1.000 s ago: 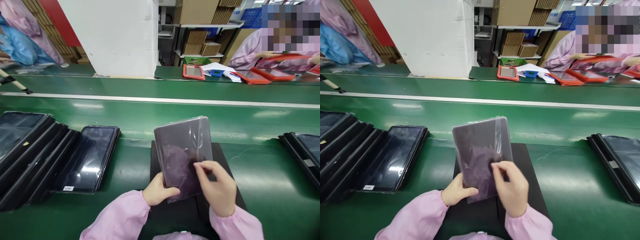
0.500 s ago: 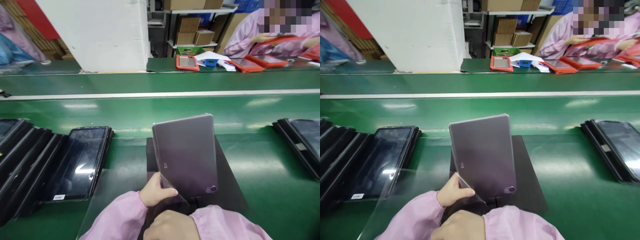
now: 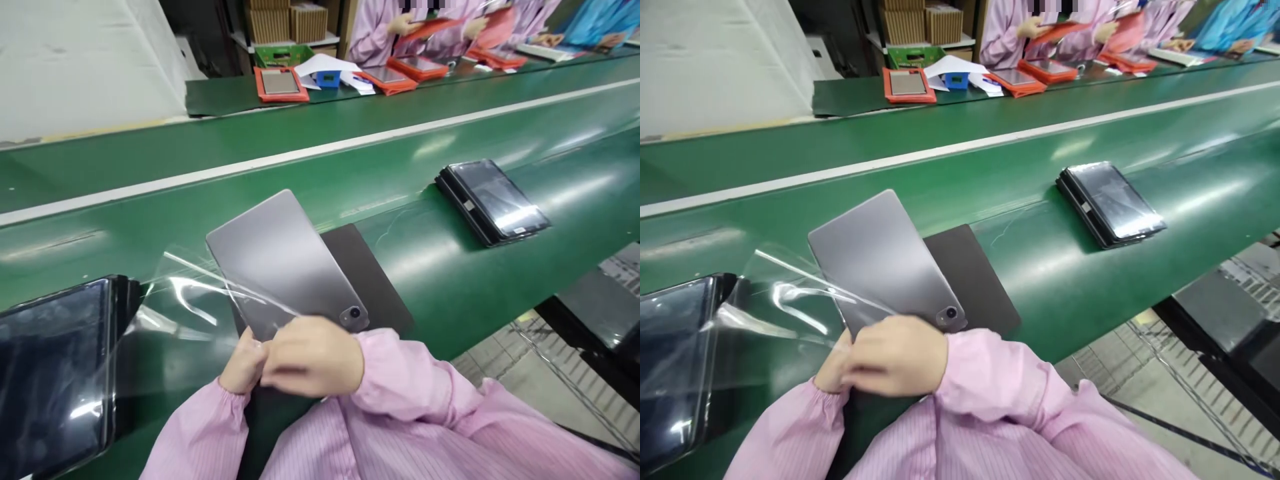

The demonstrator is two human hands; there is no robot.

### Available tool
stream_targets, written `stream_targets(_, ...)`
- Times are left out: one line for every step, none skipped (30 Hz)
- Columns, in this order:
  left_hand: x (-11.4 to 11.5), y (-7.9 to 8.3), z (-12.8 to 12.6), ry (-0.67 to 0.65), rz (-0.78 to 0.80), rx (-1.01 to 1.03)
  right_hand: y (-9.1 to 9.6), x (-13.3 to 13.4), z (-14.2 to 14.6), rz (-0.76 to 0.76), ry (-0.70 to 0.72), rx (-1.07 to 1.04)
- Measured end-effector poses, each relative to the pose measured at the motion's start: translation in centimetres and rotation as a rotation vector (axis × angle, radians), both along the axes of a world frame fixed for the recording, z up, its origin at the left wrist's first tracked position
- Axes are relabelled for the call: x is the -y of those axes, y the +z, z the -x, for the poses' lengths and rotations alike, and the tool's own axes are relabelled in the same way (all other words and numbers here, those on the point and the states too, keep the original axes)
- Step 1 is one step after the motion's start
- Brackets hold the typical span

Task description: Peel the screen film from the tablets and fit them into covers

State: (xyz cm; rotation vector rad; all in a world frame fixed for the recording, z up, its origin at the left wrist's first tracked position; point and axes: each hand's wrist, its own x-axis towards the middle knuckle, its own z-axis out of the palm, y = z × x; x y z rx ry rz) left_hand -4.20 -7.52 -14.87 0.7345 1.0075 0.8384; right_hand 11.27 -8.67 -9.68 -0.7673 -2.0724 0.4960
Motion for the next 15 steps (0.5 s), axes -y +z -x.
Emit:
stream_targets(0.0,-0.1,0.0,-0.013,0.023,0.012,0.8,-0.6,-1.5,0.047,-0.077,-0.067)
stream_targets(0.0,-0.1,0.0,-0.027,0.050,0.021,1.6,-1.3,-3.1,0.103,-0.174,-0.135)
stream_targets(-0.1,-0.1,0.1,-0.037,0.071,0.025,2.2,-1.9,-4.9,0.145,-0.300,-0.198)
stream_targets(-0.1,-0.1,0.2,-0.041,0.088,0.020,2.6,-2.4,-6.6,0.182,-0.440,-0.247)
stream_targets(-0.2,-0.1,0.3,-0.041,0.102,0.013,2.7,-2.8,-8.3,0.220,-0.576,-0.299)
stream_targets(-0.2,0.0,0.4,-0.041,0.110,0.004,2.6,-2.9,-9.8,0.268,-0.679,-0.351)
stream_targets(-0.2,-0.1,0.5,-0.040,0.111,-0.002,2.3,-2.8,-10.9,0.325,-0.749,-0.397)
stream_targets(-0.2,-0.2,0.5,-0.039,0.109,-0.005,1.8,-2.5,-11.7,0.386,-0.787,-0.442)
stream_targets(-0.2,-0.3,0.6,-0.037,0.107,-0.005,1.2,-1.9,-12.0,0.451,-0.789,-0.486)
stream_targets(-0.3,-0.4,0.7,-0.033,0.105,-0.003,0.5,-1.1,-11.9,0.514,-0.764,-0.526)
stream_targets(-0.3,-0.6,0.8,-0.032,0.104,0.001,-0.3,-0.2,-11.3,0.574,-0.720,-0.563)
stream_targets(-0.4,-0.8,0.9,-0.039,0.105,0.002,-1.1,0.8,-10.4,0.633,-0.657,-0.596)
stream_targets(-0.5,-0.9,0.9,-0.049,0.106,0.000,-1.9,1.7,-9.3,0.690,-0.583,-0.625)
stream_targets(-0.6,-1.1,1.0,-0.062,0.104,-0.004,-2.6,2.6,-8.0,0.742,-0.521,-0.645)
stream_targets(-0.8,-1.2,1.1,-0.071,0.098,-0.011,-3.2,3.4,-6.8,0.786,-0.482,-0.667)
